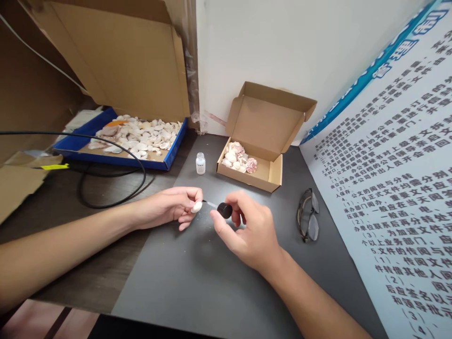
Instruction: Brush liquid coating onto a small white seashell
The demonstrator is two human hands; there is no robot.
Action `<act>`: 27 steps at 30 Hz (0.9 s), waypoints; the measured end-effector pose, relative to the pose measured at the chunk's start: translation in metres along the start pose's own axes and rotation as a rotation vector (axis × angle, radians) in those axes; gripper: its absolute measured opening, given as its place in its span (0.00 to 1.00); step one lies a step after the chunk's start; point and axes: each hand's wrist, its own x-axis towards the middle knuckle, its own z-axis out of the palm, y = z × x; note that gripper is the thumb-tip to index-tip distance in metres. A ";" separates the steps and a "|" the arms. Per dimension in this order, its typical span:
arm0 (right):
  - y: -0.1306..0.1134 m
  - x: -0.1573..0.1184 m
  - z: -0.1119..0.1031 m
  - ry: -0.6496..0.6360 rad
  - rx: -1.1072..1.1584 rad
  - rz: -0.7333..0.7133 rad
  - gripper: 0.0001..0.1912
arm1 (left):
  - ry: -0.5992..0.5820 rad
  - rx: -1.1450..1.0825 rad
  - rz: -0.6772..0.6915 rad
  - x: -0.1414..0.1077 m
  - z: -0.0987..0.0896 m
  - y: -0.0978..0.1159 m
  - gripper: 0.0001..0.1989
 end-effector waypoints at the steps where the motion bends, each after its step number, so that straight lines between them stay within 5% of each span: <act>1: 0.000 0.000 0.000 -0.003 0.016 -0.012 0.07 | 0.002 -0.004 -0.003 0.000 0.000 0.000 0.04; 27: -0.002 -0.003 0.000 -0.035 0.059 -0.039 0.09 | 0.013 0.013 -0.011 0.000 0.001 0.001 0.04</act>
